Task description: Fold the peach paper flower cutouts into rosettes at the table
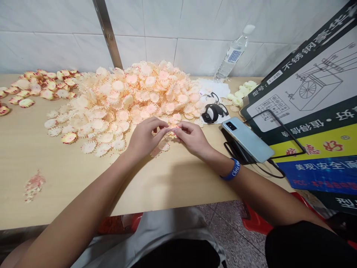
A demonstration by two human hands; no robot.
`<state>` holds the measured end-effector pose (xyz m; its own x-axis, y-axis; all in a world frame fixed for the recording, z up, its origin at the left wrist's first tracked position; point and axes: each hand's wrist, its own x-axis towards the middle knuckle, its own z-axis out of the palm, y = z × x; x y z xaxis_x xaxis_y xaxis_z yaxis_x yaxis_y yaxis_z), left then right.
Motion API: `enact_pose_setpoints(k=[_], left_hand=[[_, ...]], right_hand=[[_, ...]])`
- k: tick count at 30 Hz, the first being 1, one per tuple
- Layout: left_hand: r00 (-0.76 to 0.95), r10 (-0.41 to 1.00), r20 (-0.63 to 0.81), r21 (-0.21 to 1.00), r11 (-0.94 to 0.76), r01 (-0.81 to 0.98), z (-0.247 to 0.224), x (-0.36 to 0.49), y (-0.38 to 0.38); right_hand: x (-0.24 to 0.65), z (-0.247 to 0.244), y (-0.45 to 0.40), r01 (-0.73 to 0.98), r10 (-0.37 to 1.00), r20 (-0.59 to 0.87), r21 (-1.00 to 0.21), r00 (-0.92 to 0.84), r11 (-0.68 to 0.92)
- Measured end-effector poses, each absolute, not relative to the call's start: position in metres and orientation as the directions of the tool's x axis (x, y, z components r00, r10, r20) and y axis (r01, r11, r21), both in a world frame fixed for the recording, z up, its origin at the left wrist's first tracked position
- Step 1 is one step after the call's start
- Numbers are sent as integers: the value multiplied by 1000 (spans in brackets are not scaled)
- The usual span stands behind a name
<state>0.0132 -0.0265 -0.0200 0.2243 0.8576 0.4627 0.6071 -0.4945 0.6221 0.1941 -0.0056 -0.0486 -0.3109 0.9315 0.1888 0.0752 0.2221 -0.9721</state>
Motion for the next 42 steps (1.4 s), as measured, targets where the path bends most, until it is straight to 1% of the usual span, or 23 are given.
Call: enact_pose_setpoints(k=[3,7,12,16,21,25,27,32,37,42], left_hand=[[234,900,368,700,-434,567,-21,16,-26],[200,943,265,776,-331,536,-20,19,-27],[159,967,198,839,-252,482,-19,17,-27],[159,973,168,853,-224,472,-18,14,-26],[216,959,184,853,-265,450,-17,17,-29],[197,961,193,828,-267,492,-19,18,-29],[166,973,163,840,-225,494,-19,17,-28],[113,991,75,901,-116,418,-16,15,-27],[145,989,11,931,-63,360,-15,16,-29],[160,983,-95,959,47,278,-9,16,-30]], right_hand=[[195,-52,-4,91,930,186,-970,-317,225],[196,-54,-2,87,923,170,-974,-344,211],[194,-50,-2,81,917,147,-979,-370,190],[194,-49,-3,102,915,138,-977,-378,189],[195,-51,-2,135,921,158,-967,-357,218],[195,-50,-3,119,924,155,-971,-349,208],[195,-49,-4,117,921,154,-971,-357,208],[196,-50,-3,121,900,147,-970,-409,213],[196,-47,-2,99,880,151,-971,-450,217],[196,-49,0,72,878,128,-981,-460,181]])
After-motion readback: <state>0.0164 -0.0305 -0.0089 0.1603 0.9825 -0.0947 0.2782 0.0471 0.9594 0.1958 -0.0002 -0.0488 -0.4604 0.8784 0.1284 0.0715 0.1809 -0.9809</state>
